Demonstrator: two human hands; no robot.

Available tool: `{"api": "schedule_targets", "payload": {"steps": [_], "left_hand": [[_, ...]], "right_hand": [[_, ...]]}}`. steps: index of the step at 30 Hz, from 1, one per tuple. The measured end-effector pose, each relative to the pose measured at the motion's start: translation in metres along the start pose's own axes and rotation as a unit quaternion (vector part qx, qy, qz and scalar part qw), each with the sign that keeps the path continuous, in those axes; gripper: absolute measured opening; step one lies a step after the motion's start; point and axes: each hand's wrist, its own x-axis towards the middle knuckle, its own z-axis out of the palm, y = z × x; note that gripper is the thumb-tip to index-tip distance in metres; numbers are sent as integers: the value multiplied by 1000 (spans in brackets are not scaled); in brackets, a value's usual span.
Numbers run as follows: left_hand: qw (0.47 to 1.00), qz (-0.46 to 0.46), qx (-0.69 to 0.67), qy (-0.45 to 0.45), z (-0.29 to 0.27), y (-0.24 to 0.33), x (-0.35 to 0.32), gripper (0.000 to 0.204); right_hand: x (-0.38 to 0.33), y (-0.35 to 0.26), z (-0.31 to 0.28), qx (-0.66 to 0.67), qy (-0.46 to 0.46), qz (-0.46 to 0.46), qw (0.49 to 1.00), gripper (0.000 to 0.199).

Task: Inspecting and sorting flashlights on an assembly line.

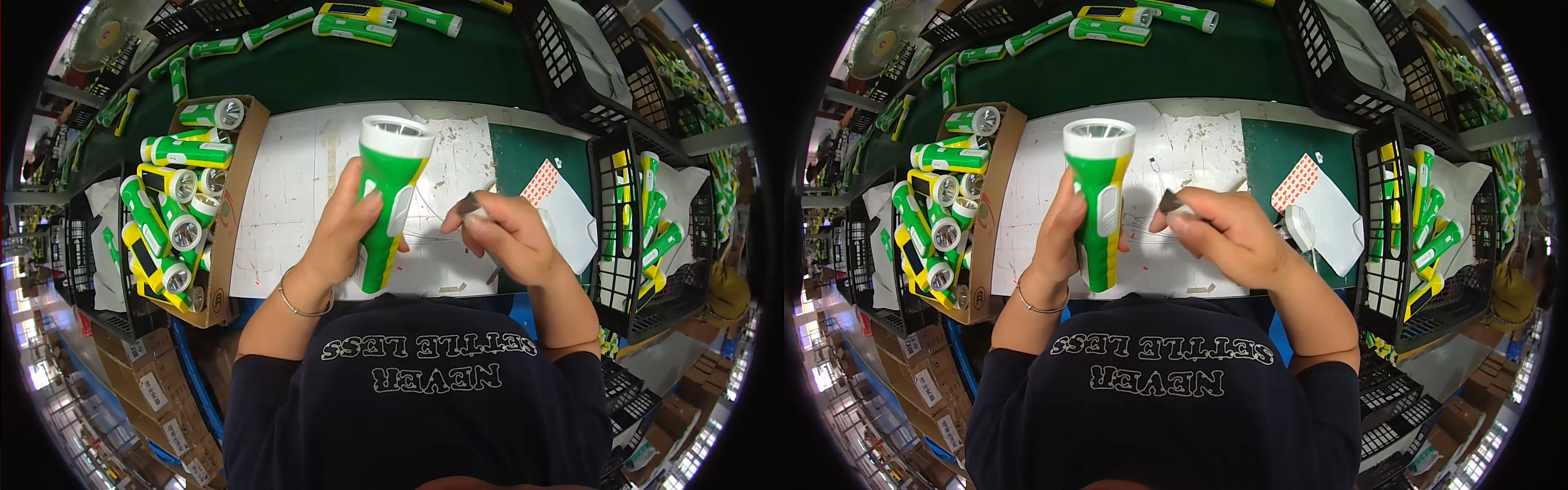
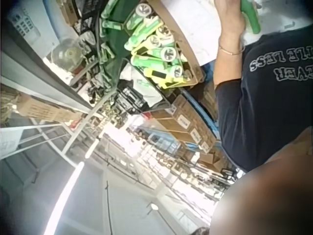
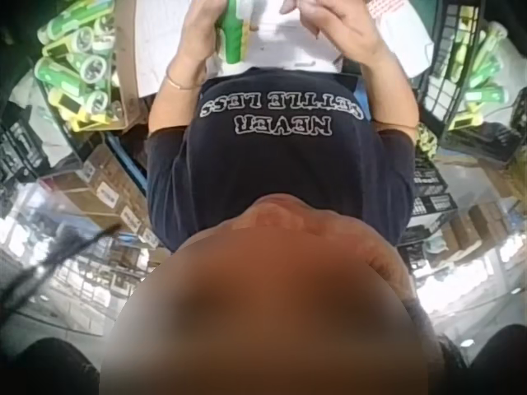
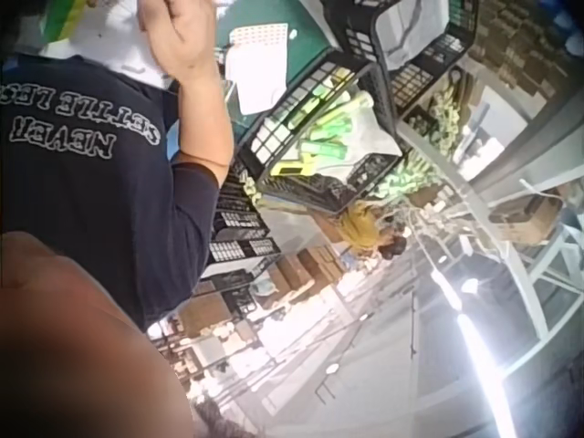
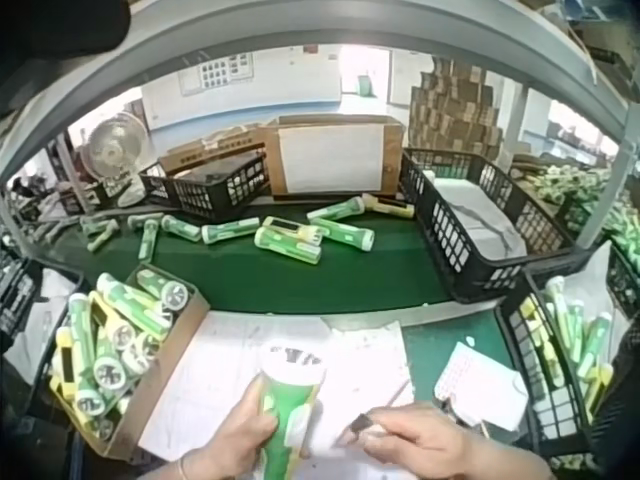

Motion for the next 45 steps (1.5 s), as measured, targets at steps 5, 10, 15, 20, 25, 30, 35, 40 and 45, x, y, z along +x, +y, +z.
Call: {"api": "schedule_targets", "payload": {"steps": [5, 10, 15, 20, 25, 30, 35, 40, 45], "left_hand": [[996, 51, 73, 22, 8, 3, 1, 51], [979, 40, 197, -28, 9, 13, -7, 70], [974, 88, 199, -64, 16, 13, -9, 86], [985, 54, 159, -34, 20, 10, -10, 86], [983, 67, 168, -39, 19, 8, -10, 83], [964, 112, 235, -45, 16, 7, -9, 80], [949, 141, 279, -50, 14, 5, -8, 77], [937, 169, 301, -50, 14, 4, -9, 76], [928, 178, 325, -51, 13, 5, -9, 77]], "right_hand": [[8, -10, 12, -149, -14, -69, 986, 14], [10, -17, 7, -78, -96, 58, 991, 15], [12, -16, 6, 5, -148, 99, 984, 25], [13, -12, 6, 21, -158, 108, 981, 27], [12, -11, 5, 40, -165, 127, 977, 28], [13, -11, 5, 56, -176, 124, 975, 31], [13, -12, 4, 68, -193, 138, 969, 32], [12, -12, 5, 64, -187, 128, 972, 33], [11, -13, 6, 48, -169, 125, 977, 32]]}}
